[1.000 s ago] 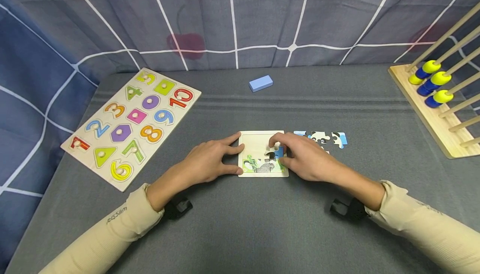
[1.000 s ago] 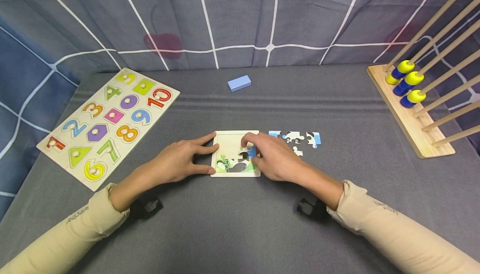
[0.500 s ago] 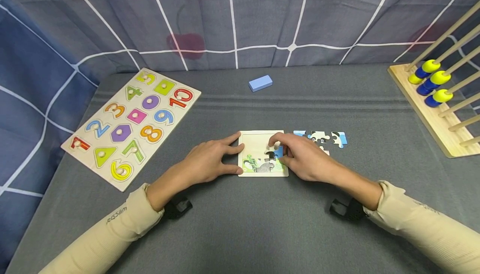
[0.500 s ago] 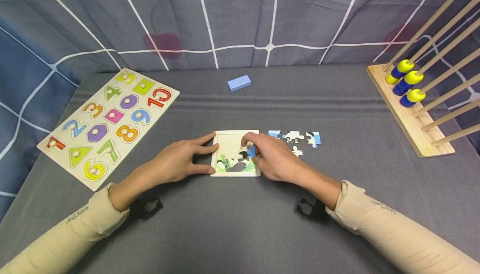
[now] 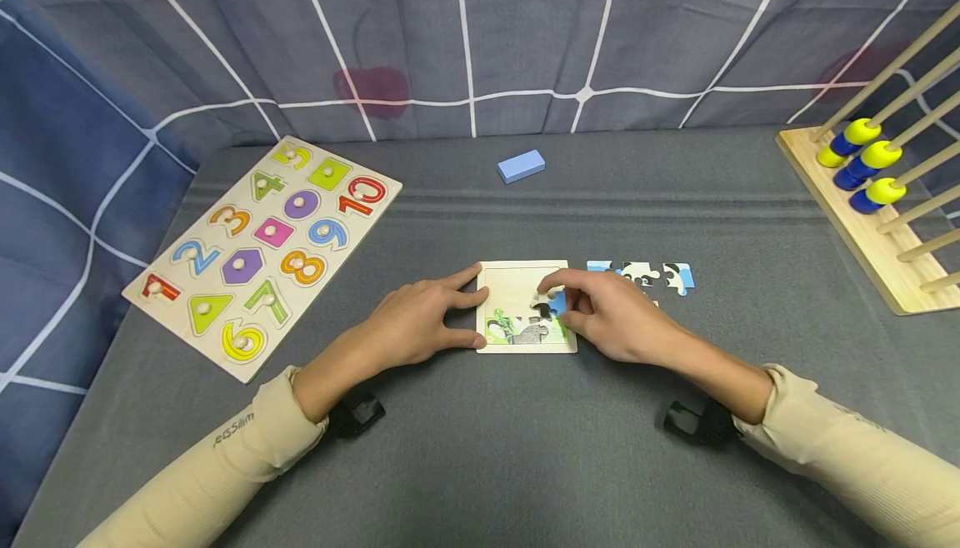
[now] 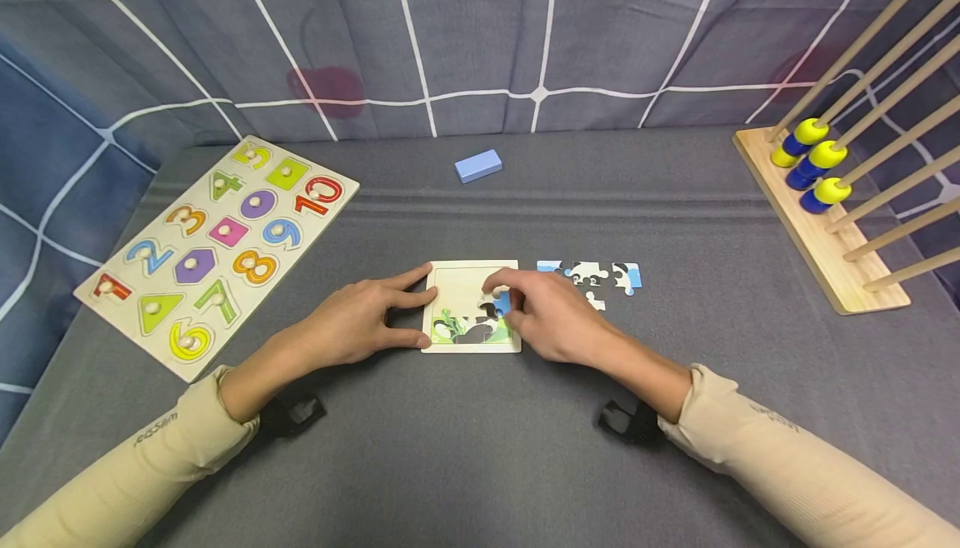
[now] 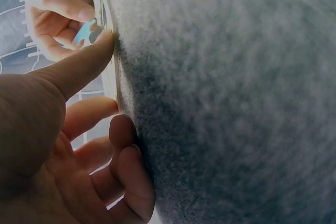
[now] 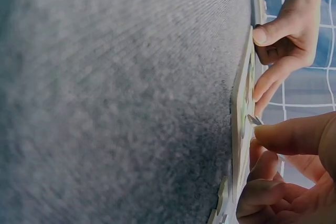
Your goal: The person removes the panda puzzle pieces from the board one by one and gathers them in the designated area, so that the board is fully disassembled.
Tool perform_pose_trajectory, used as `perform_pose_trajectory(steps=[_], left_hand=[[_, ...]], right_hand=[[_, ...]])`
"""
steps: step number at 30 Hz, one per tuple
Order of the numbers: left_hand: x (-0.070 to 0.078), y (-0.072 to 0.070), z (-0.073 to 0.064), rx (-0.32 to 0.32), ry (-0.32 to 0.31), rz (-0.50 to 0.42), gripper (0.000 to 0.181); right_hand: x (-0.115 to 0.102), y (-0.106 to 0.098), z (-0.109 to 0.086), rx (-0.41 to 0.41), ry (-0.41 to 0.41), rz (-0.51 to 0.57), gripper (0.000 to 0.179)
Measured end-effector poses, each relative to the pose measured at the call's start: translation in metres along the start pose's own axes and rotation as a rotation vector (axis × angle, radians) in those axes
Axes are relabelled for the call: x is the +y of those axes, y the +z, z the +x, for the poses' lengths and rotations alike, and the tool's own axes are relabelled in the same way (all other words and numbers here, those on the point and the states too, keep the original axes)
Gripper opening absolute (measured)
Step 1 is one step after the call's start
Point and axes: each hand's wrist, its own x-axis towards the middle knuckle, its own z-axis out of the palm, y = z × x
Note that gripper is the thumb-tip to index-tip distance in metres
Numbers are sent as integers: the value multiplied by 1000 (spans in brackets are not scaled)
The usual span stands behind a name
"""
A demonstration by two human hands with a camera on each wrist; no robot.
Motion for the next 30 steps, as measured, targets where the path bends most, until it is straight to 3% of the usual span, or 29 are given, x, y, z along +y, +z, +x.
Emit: perform_pose_trajectory(steps=[20,30], left_hand=[[0,0,-1,3,10,-2,67],[0,0,-2,4,3,-1,67]], right_hand=[[6,-22,-27,20,33,161,35],[25,-40,-51,60,-19,177,32]])
